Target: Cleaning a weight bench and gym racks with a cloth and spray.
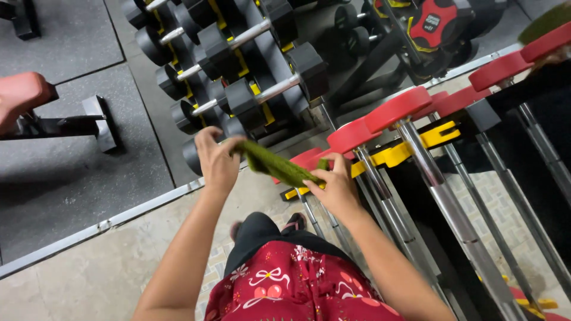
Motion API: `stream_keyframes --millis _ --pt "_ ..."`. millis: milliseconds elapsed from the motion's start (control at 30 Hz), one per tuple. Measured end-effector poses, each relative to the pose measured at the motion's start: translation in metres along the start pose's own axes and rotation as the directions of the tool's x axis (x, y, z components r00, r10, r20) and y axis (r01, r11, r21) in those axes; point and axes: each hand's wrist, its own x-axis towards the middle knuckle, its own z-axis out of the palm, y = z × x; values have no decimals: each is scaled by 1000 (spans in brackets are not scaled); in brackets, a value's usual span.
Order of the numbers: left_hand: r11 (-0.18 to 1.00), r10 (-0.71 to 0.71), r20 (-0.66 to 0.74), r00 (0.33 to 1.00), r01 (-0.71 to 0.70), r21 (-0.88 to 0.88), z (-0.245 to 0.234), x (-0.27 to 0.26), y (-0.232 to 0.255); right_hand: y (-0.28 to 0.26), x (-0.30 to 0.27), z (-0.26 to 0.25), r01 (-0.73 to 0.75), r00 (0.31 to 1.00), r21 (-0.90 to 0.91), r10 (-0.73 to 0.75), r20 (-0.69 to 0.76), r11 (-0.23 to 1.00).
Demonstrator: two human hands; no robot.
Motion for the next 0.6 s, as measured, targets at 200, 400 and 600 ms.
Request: stream_keyframes --millis 200,400,600 --pt "-39 -709 289 643 373 -927 129 -1 -26 -29 9 4 152 984 142 -135 -118 978" --pt "-610 18 863 504 690 -390 107 33 35 -30 18 13 75 997 215 -76 -4 974" --pt "-486 133 883 449 806 -337 116 68 51 30 -8 -1 -169 935 31 170 -311 985"
